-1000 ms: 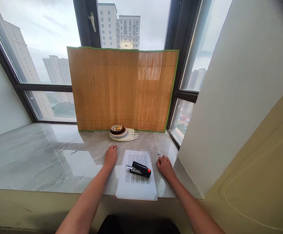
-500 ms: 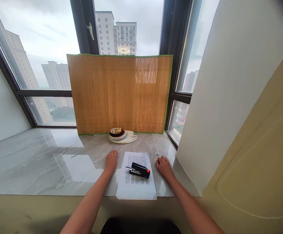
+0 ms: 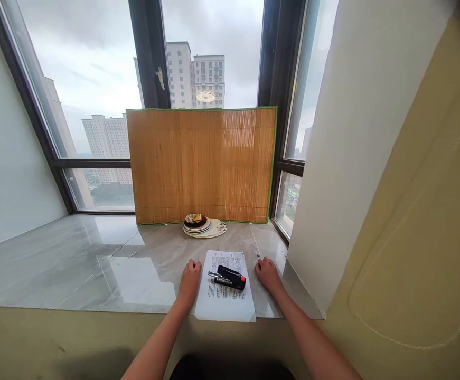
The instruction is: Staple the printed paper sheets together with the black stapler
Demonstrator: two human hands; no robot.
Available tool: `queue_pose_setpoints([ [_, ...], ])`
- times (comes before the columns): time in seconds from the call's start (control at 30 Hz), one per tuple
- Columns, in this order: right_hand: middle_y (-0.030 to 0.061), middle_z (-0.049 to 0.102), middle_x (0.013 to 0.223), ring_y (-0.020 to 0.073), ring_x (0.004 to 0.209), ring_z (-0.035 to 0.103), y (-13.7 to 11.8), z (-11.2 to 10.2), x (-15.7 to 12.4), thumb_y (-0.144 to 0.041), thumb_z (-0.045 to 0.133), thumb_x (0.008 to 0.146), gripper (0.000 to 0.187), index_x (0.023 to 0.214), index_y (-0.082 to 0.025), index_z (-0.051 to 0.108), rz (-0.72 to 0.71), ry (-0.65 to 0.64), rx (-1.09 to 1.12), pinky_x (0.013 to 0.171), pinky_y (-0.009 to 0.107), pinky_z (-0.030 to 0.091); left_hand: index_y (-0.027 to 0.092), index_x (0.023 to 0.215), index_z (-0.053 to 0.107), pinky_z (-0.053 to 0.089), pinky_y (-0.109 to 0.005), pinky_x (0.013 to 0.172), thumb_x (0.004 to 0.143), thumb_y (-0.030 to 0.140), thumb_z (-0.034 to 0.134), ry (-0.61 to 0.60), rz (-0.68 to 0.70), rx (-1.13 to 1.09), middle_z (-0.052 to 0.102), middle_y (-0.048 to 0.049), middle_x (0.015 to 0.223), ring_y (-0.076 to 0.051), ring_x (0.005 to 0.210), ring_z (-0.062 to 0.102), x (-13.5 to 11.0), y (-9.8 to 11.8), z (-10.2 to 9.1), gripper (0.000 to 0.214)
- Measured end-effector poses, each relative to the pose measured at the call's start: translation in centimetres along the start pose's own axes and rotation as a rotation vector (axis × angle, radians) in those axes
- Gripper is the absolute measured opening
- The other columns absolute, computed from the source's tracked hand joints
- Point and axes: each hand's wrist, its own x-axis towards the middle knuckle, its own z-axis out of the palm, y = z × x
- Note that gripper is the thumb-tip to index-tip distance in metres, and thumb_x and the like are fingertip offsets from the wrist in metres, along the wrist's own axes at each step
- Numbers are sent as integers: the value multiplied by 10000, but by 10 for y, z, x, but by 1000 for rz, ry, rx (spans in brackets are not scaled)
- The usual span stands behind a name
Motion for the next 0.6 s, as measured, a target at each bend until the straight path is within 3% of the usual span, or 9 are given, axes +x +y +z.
queue_pose_setpoints([
  [0.13,87,660,826,222,809,610,-17,-8,-4,-230,452,978,306,769,-171,668,-54,12,93,746,298,428,215,965,664,426,-379,904,944,103,443,40,-8,-131,617,-92,1003,-253,950,595,-8,12,-3,249],
  [0.23,44,666,840,191,796,619,-41,-7,-15,-306,402,1029,341,839,-190,660,-149,9,184,745,273,458,229,932,672,436,-372,913,935,158,479,59,12,-277,650,-79,997,-250,962,616,-8,18,-1,206],
  [0.3,40,685,980,196,912,636,-58,-5,-27,-363,532,988,208,993,-206,668,-277,-33,278,822,273,479,232,929,674,461,-360,890,939,226,496,69,23,-392,679,-72,994,-242,937,639,-5,21,1,178],
  [0.33,48,683,1060,211,981,634,-64,-4,-33,-380,634,930,229,1086,-214,658,-346,-64,328,869,289,481,232,925,675,476,-355,867,939,266,506,71,23,-449,696,-68,974,-239,910,650,-3,22,2,174],
  [0.43,81,665,1180,269,1097,609,-76,-4,-46,-316,798,781,511,1246,-227,606,-435,-134,424,959,359,467,233,877,694,504,-352,806,897,367,578,52,26,-592,733,-49,869,-236,818,670,2,25,5,179],
  [0.6,67,684,1150,260,1085,630,-75,-9,-50,-117,722,784,416,1171,-237,630,-396,-160,521,975,367,472,235,880,756,506,-367,813,798,394,691,0,54,-694,766,-44,869,-234,796,659,2,24,5,190],
])
